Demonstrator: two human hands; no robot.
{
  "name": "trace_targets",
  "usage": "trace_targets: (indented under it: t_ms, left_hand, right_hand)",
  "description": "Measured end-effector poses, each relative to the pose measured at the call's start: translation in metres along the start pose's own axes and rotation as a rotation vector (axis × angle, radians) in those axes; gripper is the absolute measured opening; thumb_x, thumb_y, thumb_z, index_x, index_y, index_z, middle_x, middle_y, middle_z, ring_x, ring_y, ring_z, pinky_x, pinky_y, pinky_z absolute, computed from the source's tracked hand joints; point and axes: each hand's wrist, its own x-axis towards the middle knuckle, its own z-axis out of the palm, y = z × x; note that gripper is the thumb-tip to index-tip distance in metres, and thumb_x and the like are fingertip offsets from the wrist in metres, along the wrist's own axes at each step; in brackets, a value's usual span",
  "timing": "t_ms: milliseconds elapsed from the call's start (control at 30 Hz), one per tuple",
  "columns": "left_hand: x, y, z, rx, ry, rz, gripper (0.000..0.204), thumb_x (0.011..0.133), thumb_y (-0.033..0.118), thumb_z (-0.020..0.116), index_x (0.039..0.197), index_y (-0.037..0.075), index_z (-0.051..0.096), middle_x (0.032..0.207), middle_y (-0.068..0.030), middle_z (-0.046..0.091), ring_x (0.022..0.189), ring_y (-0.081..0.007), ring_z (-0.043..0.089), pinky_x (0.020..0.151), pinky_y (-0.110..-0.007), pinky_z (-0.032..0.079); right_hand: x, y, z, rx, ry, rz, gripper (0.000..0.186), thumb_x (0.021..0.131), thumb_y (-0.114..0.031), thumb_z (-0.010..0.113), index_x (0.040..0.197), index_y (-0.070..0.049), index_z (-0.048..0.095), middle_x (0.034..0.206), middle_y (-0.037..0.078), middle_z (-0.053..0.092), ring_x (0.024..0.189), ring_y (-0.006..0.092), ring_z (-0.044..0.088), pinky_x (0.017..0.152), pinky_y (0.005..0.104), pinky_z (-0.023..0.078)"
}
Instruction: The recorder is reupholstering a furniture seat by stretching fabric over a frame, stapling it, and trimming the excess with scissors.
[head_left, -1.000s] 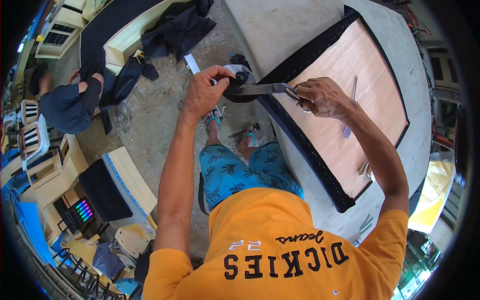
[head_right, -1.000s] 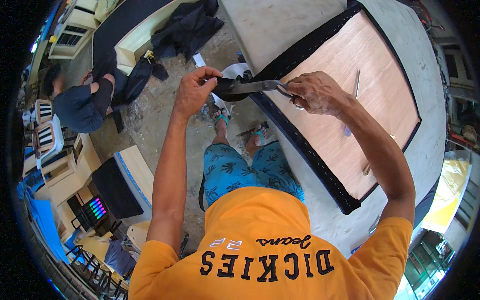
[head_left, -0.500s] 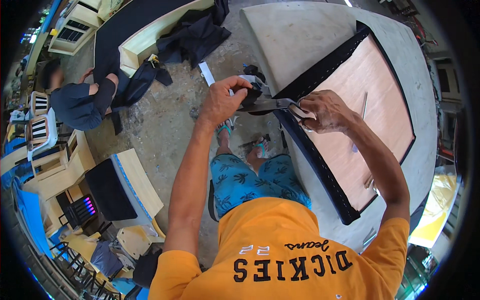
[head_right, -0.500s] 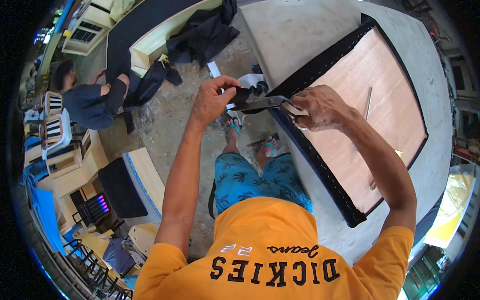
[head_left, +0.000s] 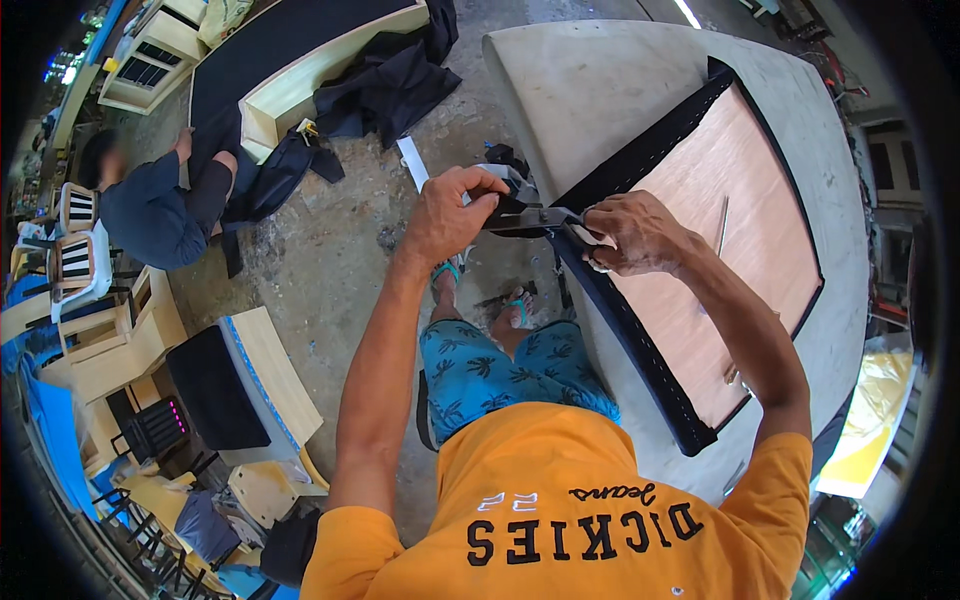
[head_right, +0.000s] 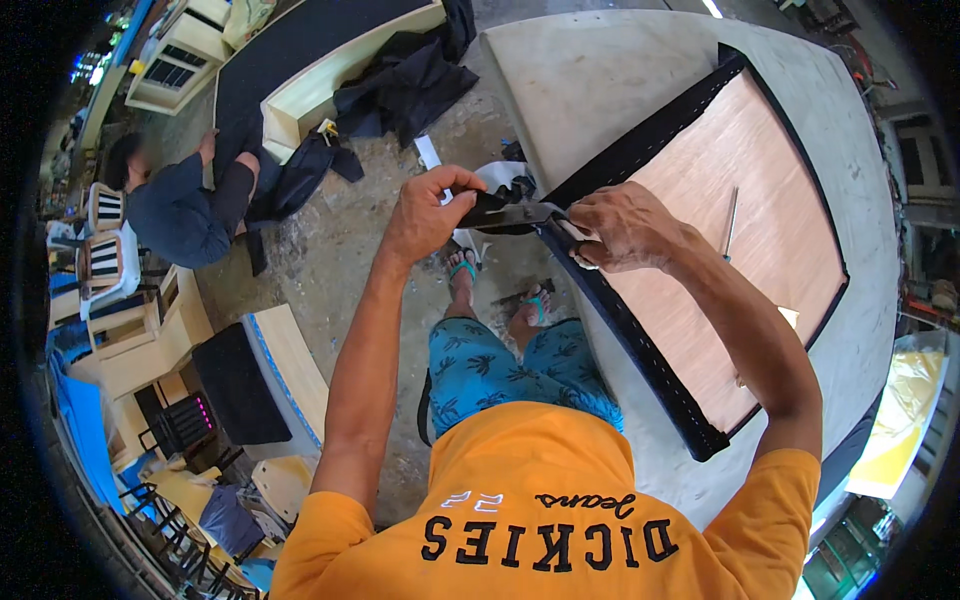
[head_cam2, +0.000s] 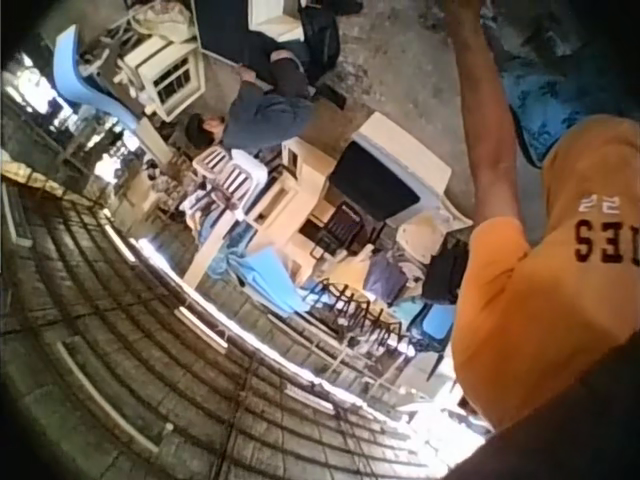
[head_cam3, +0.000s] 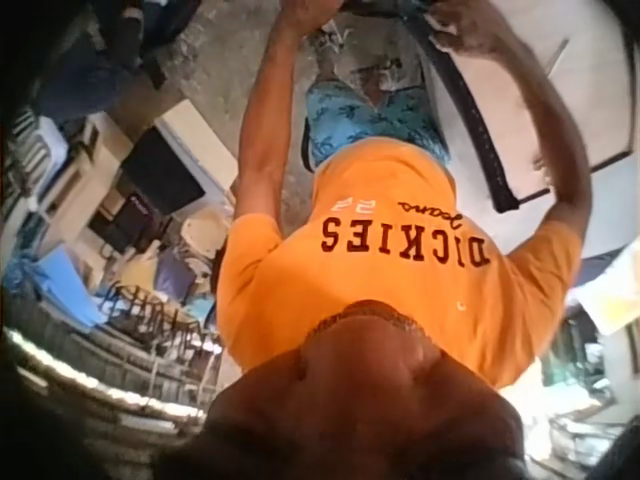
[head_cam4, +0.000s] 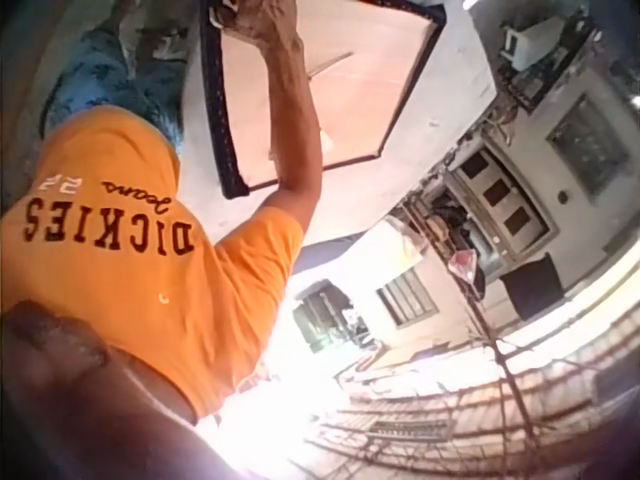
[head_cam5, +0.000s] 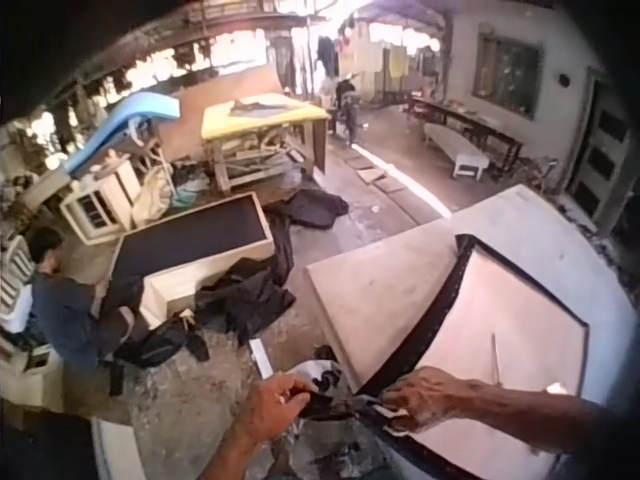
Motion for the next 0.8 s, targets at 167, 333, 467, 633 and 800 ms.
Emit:
trace_targets:
  t_ms: [167, 333, 467, 633, 800]
  left_hand:
    - [-0.005, 0.005, -0.009, -0.033, 0.022, 0.011, 0.016, 0.085, 0.004, 0.067, 0.097, 0.005, 0.076, 0.091, -0.0049, 0.071, 0.07, -0.0162, 0.055, 0.065, -0.028, 0.045]
    - [-0.019, 0.013, -0.036, -0.22, 0.187, 0.148, 0.021, 0.087, -0.004, 0.063, 0.103, 0.004, 0.074, 0.096, -0.0031, 0.072, 0.075, -0.0112, 0.057, 0.07, -0.024, 0.046]
    - [-0.057, -0.043, -0.076, -0.045, 0.405, -0.155, 0.024, 0.09, -0.004, 0.061, 0.112, 0.001, 0.071, 0.105, -0.0081, 0.074, 0.09, -0.0176, 0.066, 0.084, -0.028, 0.053]
    - [-0.097, -0.132, -0.057, 0.537, 0.538, -0.15, 0.039, 0.088, 0.004, 0.069, 0.126, 0.004, 0.065, 0.114, -0.0106, 0.07, 0.098, -0.0223, 0.065, 0.085, -0.032, 0.053]
    - [-0.086, -0.063, 0.048, 0.213, 0.145, 0.076, 0.058, 0.079, 0.007, 0.079, 0.133, 0.009, 0.058, 0.135, -0.0128, 0.058, 0.113, -0.0278, 0.06, 0.091, -0.037, 0.053]
  right_hand:
    - [0.001, -0.003, 0.006, 0.015, 0.027, -0.038, 0.018, 0.076, -0.002, 0.077, 0.075, -0.008, 0.06, 0.067, 0.003, 0.059, 0.059, 0.0217, 0.054, 0.059, 0.0323, 0.046]
    - [-0.007, 0.002, 0.014, 0.136, 0.192, -0.051, 0.013, 0.082, -0.002, 0.072, 0.078, -0.005, 0.06, 0.07, 0.004, 0.06, 0.063, 0.0222, 0.056, 0.06, 0.0329, 0.046]
    - [-0.049, -0.003, 0.007, 0.369, 0.364, 0.4, 0.009, 0.084, -0.002, 0.072, 0.082, -0.004, 0.063, 0.07, 0.004, 0.06, 0.064, 0.0198, 0.055, 0.06, 0.032, 0.045]
    - [-0.108, -0.029, 0.021, 0.657, 0.657, 0.912, 0.013, 0.092, -0.011, 0.071, 0.084, -0.002, 0.065, 0.071, 0.003, 0.057, 0.064, 0.015, 0.051, 0.059, 0.0291, 0.043]
    - [-0.148, -0.046, 0.061, 0.72, 0.937, 1.283, 0.025, 0.096, -0.022, 0.069, 0.082, -0.002, 0.065, 0.068, 0.003, 0.053, 0.061, 0.0136, 0.048, 0.057, 0.0278, 0.042]
